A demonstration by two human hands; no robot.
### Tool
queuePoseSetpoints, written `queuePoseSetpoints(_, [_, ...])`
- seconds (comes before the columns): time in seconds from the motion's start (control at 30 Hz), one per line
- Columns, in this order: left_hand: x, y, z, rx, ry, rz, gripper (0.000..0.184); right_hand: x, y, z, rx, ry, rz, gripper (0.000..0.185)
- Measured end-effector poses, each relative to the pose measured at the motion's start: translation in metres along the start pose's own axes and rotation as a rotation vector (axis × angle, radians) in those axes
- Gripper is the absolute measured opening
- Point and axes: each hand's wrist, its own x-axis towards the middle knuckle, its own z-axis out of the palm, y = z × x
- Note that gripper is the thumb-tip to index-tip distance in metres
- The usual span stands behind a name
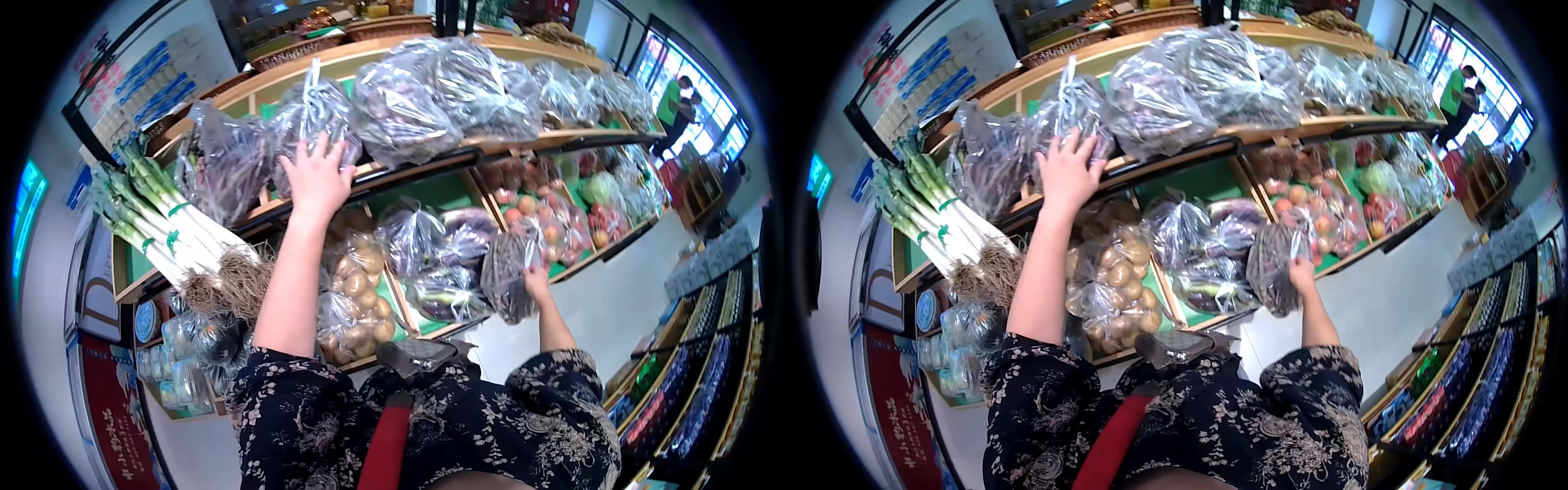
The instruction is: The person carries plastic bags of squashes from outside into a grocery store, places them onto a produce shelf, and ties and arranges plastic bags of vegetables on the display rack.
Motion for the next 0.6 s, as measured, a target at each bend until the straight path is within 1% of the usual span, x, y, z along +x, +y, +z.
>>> queuePoseSetpoints(0.07, [-0.001, 0.000, -0.003, -0.011, 0.001, -0.003, 0.044, -0.013, -0.015, -0.015, 0.133, 0.033, -0.081, 0.023])
queuePoseSetpoints(0.13, [-0.001, 0.000, -0.003, -0.014, -0.002, -0.008, 0.044, -0.020, -0.043, -0.042, 0.450, 0.056, -0.050, 0.018])
queuePoseSetpoints(0.17, [-0.001, 0.000, -0.002, -0.013, 0.006, -0.011, 0.044, -0.019, -0.056, -0.060, 0.547, 0.046, -0.085, 0.014])
queuePoseSetpoints(0.23, [-0.001, 0.000, 0.000, -0.026, 0.013, -0.028, 0.044, -0.041, -0.130, -0.123, 0.707, -0.102, -0.089, 0.013])
queuePoseSetpoints(0.27, [-0.003, -0.001, 0.001, -0.041, 0.029, -0.026, 0.044, -0.057, -0.178, -0.157, 0.729, -0.124, -0.139, 0.014])
queuePoseSetpoints(0.33, [-0.003, -0.003, 0.002, -0.065, 0.061, -0.027, 0.043, -0.058, -0.237, -0.196, 0.866, -0.174, -0.252, 0.016])
queuePoseSetpoints(0.37, [-0.004, -0.004, 0.005, -0.076, 0.072, -0.027, 0.044, -0.063, -0.274, -0.218, 0.861, -0.169, -0.263, 0.016])
queuePoseSetpoints(0.4, [-0.004, -0.004, 0.000, -0.092, 0.017, -0.031, 0.045, -0.063, -0.310, -0.236, 0.740, -0.082, -0.372, 0.014])
queuePoseSetpoints(0.43, [-0.004, -0.005, -0.005, -0.109, -0.038, -0.032, 0.047, -0.068, -0.352, -0.245, 0.891, -0.086, -0.392, 0.014])
queuePoseSetpoints(0.47, [-0.005, -0.007, -0.007, -0.140, -0.037, -0.026, 0.048, -0.038, -0.364, -0.246, 0.844, -0.050, -0.498, 0.018])
queuePoseSetpoints(0.5, [-0.006, -0.010, -0.011, -0.195, -0.042, -0.014, 0.047, -0.036, -0.398, -0.252, 0.917, -0.057, -0.492, 0.022])
queuePoseSetpoints(0.53, [-0.010, -0.014, -0.016, -0.284, 0.011, -0.023, 0.046, -0.033, -0.431, -0.256, 1.017, -0.231, -0.529, 0.025])
queuePoseSetpoints(0.57, [-0.014, -0.019, -0.023, -0.369, 0.067, -0.031, 0.045, -0.026, -0.463, -0.260, 1.002, -0.284, -0.488, 0.027])
queuePoseSetpoints(0.6, [-0.020, -0.025, -0.040, -0.393, 0.085, -0.036, 0.041, 0.016, -0.483, -0.248, 1.084, -0.336, -0.513, 0.026])
